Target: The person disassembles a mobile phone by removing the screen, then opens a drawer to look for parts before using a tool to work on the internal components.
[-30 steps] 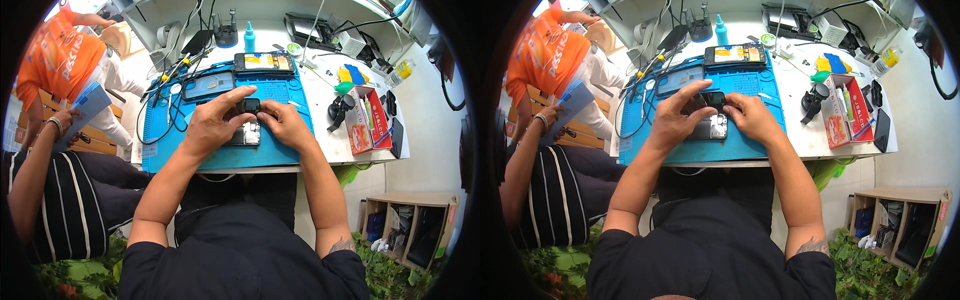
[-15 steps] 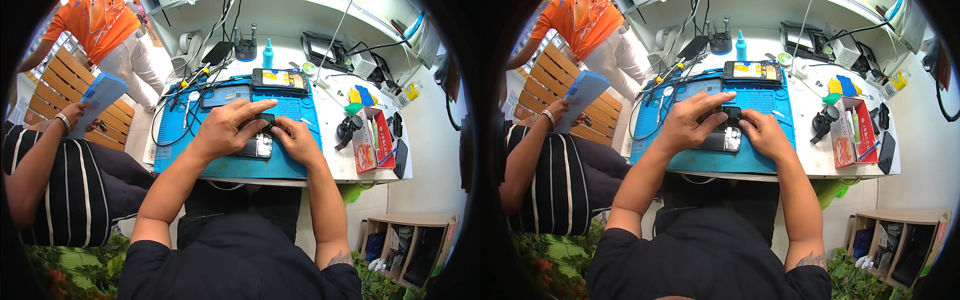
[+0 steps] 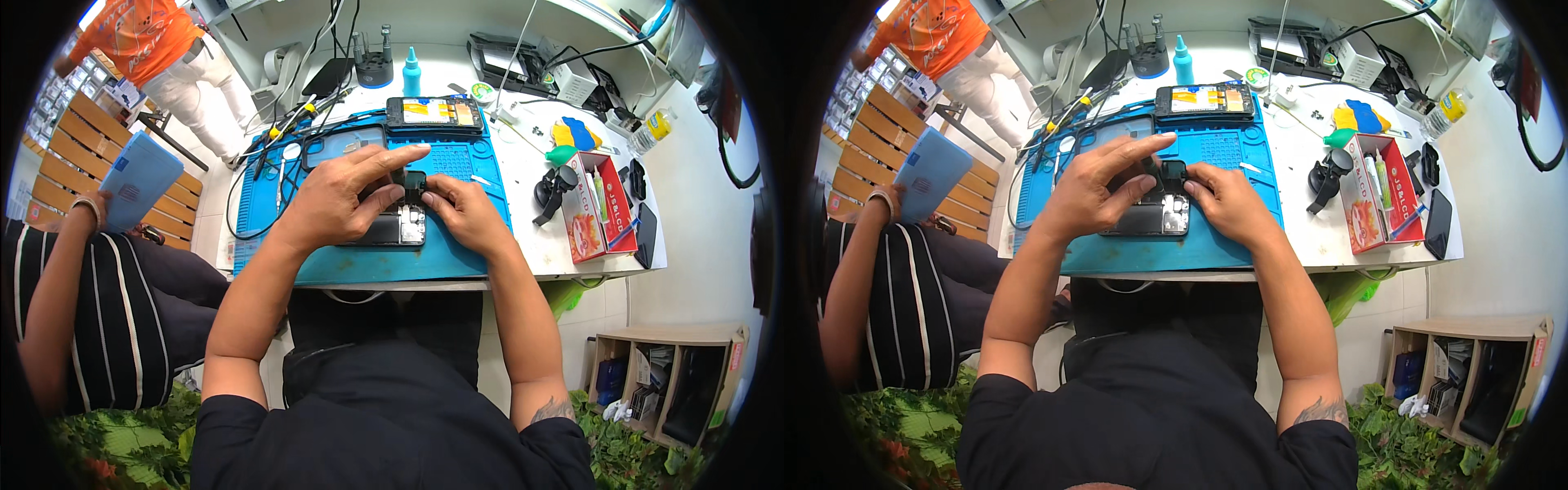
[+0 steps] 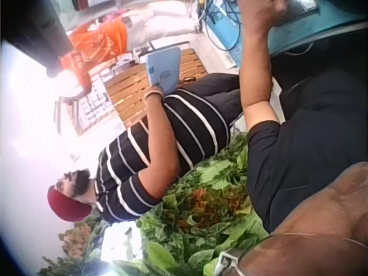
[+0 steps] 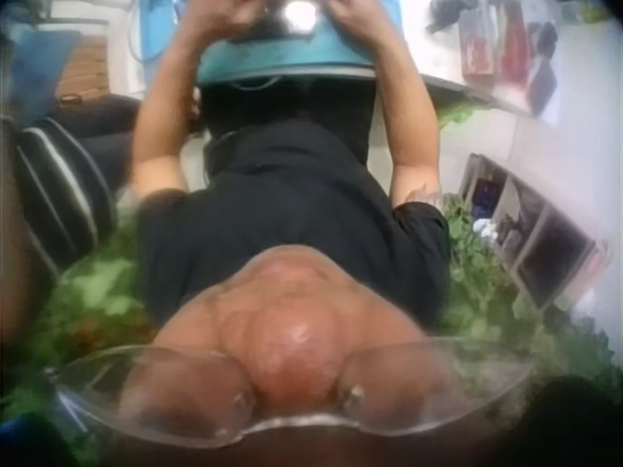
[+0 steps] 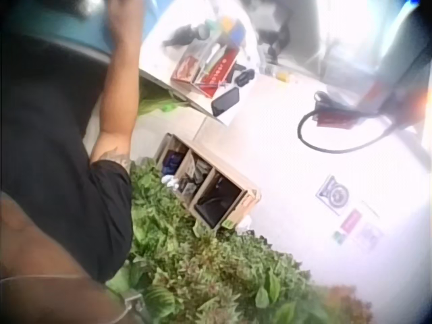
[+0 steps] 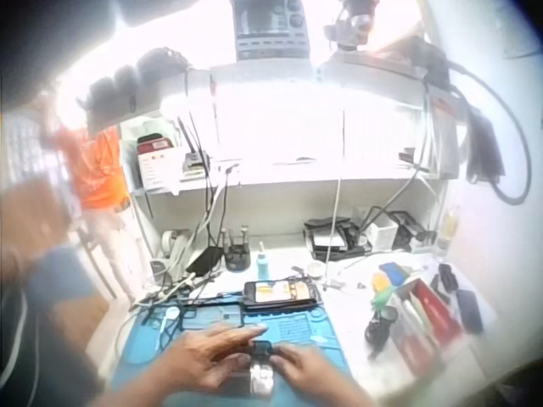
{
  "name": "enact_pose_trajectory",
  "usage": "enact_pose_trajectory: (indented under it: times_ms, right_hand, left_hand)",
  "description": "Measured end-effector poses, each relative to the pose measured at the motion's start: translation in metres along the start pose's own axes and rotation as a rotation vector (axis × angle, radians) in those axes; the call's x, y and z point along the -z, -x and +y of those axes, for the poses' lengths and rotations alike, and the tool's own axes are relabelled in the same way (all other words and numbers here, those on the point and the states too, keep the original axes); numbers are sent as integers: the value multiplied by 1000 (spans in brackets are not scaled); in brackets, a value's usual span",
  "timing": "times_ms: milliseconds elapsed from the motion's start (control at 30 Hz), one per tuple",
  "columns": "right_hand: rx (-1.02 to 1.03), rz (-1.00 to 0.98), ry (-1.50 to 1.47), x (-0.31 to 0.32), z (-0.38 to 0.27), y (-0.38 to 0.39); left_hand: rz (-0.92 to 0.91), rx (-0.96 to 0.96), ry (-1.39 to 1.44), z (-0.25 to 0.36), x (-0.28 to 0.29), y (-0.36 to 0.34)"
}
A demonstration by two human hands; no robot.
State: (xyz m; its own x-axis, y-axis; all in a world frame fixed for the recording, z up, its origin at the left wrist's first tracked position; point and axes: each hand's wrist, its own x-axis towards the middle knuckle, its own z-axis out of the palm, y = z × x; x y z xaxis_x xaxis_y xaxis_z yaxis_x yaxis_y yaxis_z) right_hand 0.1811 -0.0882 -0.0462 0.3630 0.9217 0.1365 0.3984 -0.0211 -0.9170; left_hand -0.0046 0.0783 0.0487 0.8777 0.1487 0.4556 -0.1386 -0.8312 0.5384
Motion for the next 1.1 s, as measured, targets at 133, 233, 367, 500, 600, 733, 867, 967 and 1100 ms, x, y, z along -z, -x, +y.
enact_pose_trajectory:
  times_ms: [133, 233, 367, 500, 600, 733, 867, 967, 1100]
  right_hand:
    - [-23, -11, 10, 1, -5, 0]
    - [-4, 12, 0, 0, -1, -1]
    - [67, 52, -29, -3, 2, -1]
    - [44, 47, -14, -1, 1, 0]
    - [41, 36, 0, 0, -2, 0]
    - [69, 49, 7, 0, -6, 1]
    - [28, 26, 0, -1, -7, 0]
    - [40, 31, -25, -4, -5, -2]
    - [11, 50, -14, 0, 3, 2]
  left_hand:
    - [26, -71, -40, -5, -1, -2]
    - [-10, 7, -4, -4, 0, 0]
    - [45, -152, 64, -9, -4, -3]
    - [-35, 46, 22, -3, -2, 0]
    - [32, -69, 96, -10, -6, 1]
    - [-9, 19, 171, -9, -9, 4]
    - [-28, 130, 84, -5, -5, 10]
    - [18, 19, 214, -11, -11, 11]
    - [-17, 40, 150, -5, -10, 8]
